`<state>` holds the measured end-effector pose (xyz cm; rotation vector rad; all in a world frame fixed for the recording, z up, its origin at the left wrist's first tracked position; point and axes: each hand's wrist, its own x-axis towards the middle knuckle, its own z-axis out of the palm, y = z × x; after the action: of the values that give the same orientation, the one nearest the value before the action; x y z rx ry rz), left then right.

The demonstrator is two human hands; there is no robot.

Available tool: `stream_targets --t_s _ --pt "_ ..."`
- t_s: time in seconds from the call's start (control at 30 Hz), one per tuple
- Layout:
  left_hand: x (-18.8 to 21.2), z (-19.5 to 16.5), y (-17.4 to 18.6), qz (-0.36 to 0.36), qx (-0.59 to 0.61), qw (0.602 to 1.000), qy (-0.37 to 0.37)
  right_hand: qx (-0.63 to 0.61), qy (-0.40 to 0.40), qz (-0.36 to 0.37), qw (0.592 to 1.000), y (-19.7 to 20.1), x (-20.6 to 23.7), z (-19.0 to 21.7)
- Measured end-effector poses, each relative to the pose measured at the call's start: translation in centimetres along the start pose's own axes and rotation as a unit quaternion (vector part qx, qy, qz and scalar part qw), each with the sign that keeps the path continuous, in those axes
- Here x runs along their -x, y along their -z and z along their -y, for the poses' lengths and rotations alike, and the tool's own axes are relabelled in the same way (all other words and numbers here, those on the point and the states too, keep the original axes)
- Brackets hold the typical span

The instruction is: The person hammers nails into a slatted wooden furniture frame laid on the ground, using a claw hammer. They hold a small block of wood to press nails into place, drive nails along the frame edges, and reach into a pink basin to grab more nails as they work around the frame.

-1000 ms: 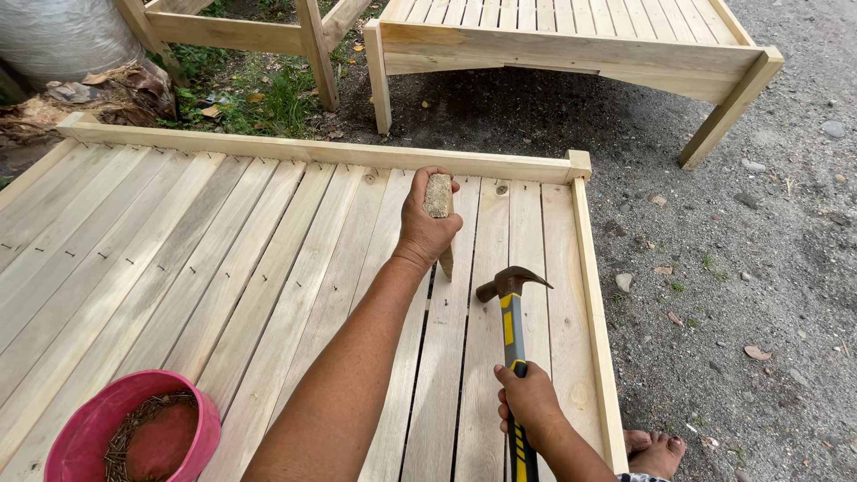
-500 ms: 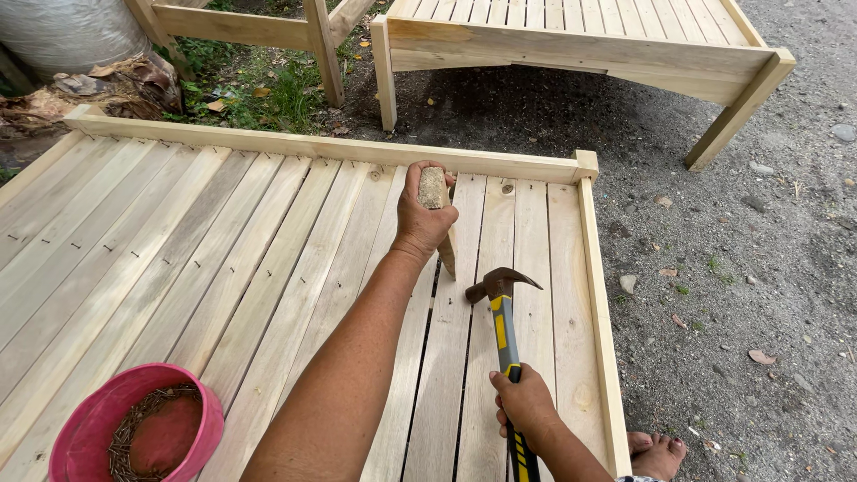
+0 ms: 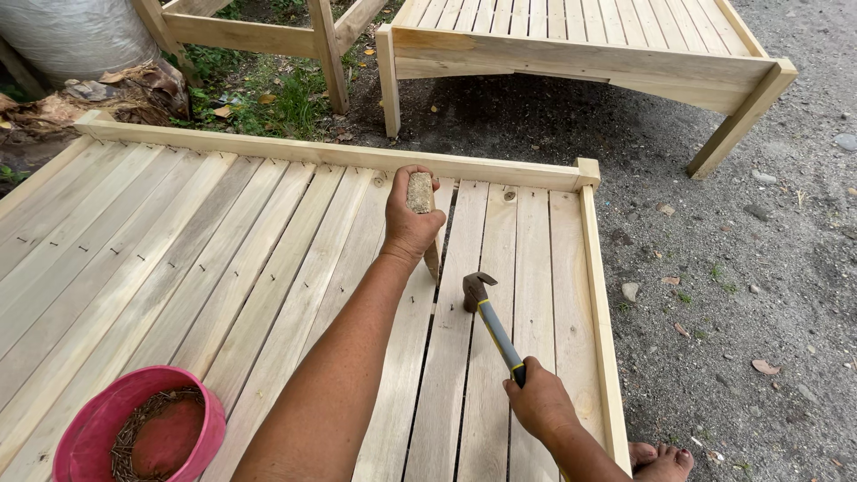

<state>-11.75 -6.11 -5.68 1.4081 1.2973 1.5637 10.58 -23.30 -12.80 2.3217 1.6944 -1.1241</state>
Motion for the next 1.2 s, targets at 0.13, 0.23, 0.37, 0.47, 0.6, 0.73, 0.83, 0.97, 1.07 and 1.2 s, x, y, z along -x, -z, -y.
stream_targets --t_s 0.13,0.23,0.37,0.47,0.6,0.73,0.83,0.97,1.07,1.2 --pt "1.4 1.0 0.7 0.031 -0.005 0.998 0.047 -0.043 -0.016 0.008 0.999 -0.7 -0.5 -0.4" --pt "2.2 1.7 -0.2 0.042 -0.036 0.997 0.052 -0.024 0.018 -0.009 1.000 -0.9 -0.9 -0.7" --pt "2.1 1.7 -2.5 0.008 -0.056 0.998 0.029 -0.061 -0.024 0.020 0.998 -0.3 -1.0 -0.8" --pt "1.5 1.2 -3.4 -0.017 -0.097 0.990 0.103 -0.080 -0.044 0.032 0.995 0.2 -0.7 -0.5" --pt "1.7 0.5 -3.7 0.031 -0.084 0.985 0.148 -0.091 -0.055 0.040 0.994 0.6 0.1 -0.3" --pt "2.4 -0.1 -3.9 0.135 -0.056 0.974 0.171 -0.103 -0.053 0.033 0.993 0.7 0.5 0.2" --pt "1.9 -0.5 -3.4 0.163 -0.080 0.965 0.190 -0.094 -0.042 0.017 0.995 0.4 0.2 0.7" --pt "1.6 -0.2 -2.5 0.168 -0.070 0.966 0.186 -0.067 0.016 -0.040 0.997 -0.8 -0.8 0.0" --pt "1.7 0.3 -2.8 0.166 -0.068 0.971 0.161 -0.033 0.047 -0.058 0.997 -2.2 -1.8 -1.0" --pt "1.6 0.6 -3.2 0.167 -0.081 0.970 0.159 -0.029 0.033 -0.033 0.998 -3.2 -2.2 -1.6"
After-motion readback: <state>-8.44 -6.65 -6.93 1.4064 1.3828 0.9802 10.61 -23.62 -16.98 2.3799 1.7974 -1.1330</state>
